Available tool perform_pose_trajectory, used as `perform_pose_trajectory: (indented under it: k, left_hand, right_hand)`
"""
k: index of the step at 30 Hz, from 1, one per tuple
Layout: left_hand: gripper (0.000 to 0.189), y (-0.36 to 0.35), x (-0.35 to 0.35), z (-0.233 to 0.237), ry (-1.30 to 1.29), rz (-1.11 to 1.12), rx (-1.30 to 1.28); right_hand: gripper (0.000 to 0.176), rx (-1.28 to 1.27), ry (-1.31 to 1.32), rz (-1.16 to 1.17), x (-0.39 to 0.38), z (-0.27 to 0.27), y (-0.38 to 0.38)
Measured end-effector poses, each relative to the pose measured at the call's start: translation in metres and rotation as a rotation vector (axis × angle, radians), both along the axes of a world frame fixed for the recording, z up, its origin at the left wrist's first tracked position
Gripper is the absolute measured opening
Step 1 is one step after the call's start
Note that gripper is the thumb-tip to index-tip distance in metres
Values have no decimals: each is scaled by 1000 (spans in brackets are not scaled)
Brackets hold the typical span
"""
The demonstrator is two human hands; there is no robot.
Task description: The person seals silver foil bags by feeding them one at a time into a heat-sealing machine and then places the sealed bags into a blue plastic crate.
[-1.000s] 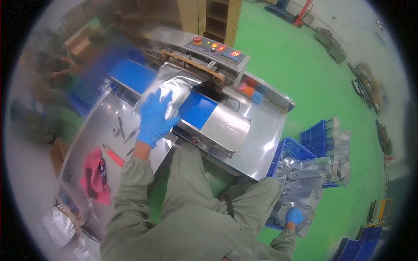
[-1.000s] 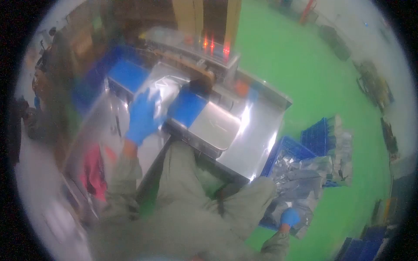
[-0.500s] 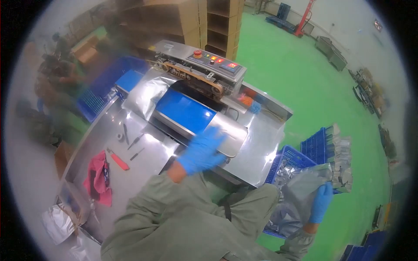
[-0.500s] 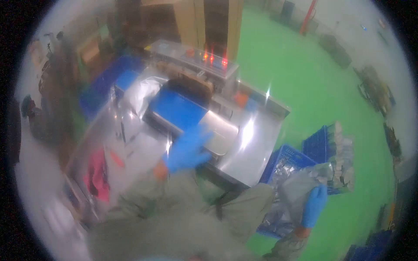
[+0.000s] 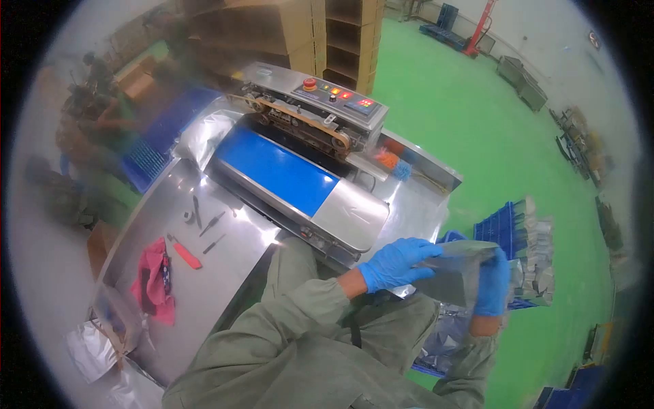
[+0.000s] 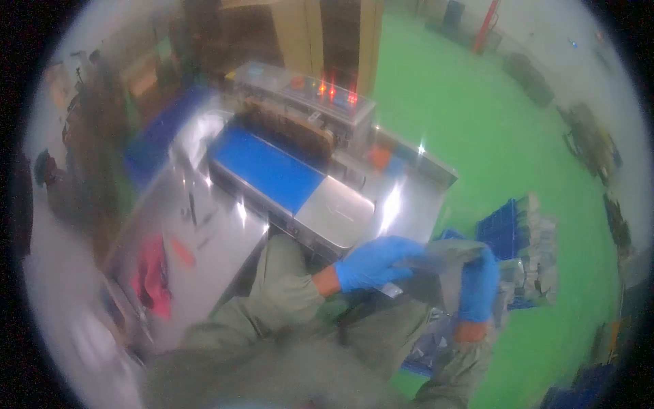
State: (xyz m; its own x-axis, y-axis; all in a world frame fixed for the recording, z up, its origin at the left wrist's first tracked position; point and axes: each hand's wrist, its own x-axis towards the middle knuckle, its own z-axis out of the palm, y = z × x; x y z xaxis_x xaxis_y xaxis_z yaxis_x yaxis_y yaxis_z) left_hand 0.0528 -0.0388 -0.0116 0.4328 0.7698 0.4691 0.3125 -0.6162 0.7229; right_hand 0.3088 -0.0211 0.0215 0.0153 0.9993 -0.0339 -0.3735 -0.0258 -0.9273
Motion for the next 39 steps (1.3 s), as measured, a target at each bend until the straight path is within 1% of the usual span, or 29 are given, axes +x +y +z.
perform_pose_trajectory:
  k: [2, 3, 4, 5, 7, 8, 10, 11, 13, 14, 16, 17, 18, 19, 20, 21, 23, 24, 26, 27, 29, 30, 32, 33, 34, 35, 36, 37, 39]
  left_hand:
    - [39, 7, -6, -28, 75, 57, -70]
    - [39, 6, -8, -32, 80, 62, -75]
    - [35, 5, -8, -36, 38, 98, -78]
    - [31, 4, -8, -40, -6, 132, -83]
    - [30, -4, -7, -31, 14, 89, -38]
    - [28, -5, -5, -28, 28, 48, 16]
    - [27, -4, 4, -33, 63, 29, 42]
    - [26, -4, 8, -37, 105, 18, 68]
    - [27, 0, 9, -40, 110, 42, 60]
    - [27, 3, 7, -42, 124, 70, 55]
    - [27, 4, 0, -34, 177, 44, 46]
    - [27, 5, -2, -29, 235, 18, 38]
    - [27, 6, -2, -26, 234, 14, 43]
    - [27, 7, -2, -22, 369, -42, 51]
    - [27, 8, -2, -19, 505, -96, 59]
    - [27, 8, -4, -14, 504, -99, 64]
    - [23, 7, -15, -2, 584, -78, 127]
    - [23, 4, -27, 6, 580, -77, 134]
    - [25, 3, -54, 21, 550, 92, 6]
    - [25, 6, -57, 22, 544, 99, 13]
    - [21, 8, -63, 22, -261, 283, 192]
    - [21, 10, -66, 26, -257, 280, 181]
    - [18, 28, -75, 50, -529, 469, -162]
    - [20, 41, -78, 61, -658, 497, -129]
    - [22, 54, -80, 69, -788, 524, -96]
    - [26, 68, -82, 65, -939, 489, -49]
    - [29, 77, -100, 58, -774, 560, -192]
    - [31, 85, -111, 51, -735, 590, -255]
    - [36, 130, -136, -24, -631, 641, -376]
  right_hand:
    - [30, -2, -49, -34, -14, -35, 12]
    - [27, -1, -104, -65, -23, -45, 15]
    - [26, 88, -395, -33, -23, -47, 18]
    - [26, 81, -394, -29, -22, -48, 17]
    - [27, -161, -1, -23, -33, -24, 5]
    - [27, -162, -6, -30, -27, -28, 5]
    - [26, 117, -330, -6, -13, -47, 6]
    - [26, 115, -337, -9, -10, -57, 6]
    - [24, 239, -647, -107, -13, -64, 2]
    - [24, 239, -652, -109, -16, -68, -2]
    - [21, 47, -61, -222, -33, -66, -11]
    - [21, 51, -64, -225, -28, -71, -11]
    - [23, 81, -263, -108, -21, -84, -10]
    - [26, 109, -459, 10, -10, -102, -8]
    - [28, 176, -719, 84, 14, -127, -3]
    - [28, 179, -721, 79, 14, -123, -6]
    - [26, 291, -1169, -109, 5, -107, -19]
    - [26, 297, -1174, -115, -5, -92, -28]
    - [21, 316, -743, -449, -29, -55, -44]
    - [21, 327, -746, -447, -36, -40, -46]
    - [22, 402, -733, -639, -52, -13, -56]
    - [22, 389, -735, -639, -70, 7, -62]
    - [14, 462, -444, -660, -111, 47, -54]
    - [14, 461, -448, -664, -120, 50, -42]
    - [7, 375, -374, -538, -127, 50, -30]
    - [6, 290, -299, -413, -135, 48, -17]
    - [10, 292, -311, -398, -149, 44, -2]
    - [16, 297, -322, -381, -163, 34, 11]
    - [16, 340, -522, -394, -177, -3, 30]
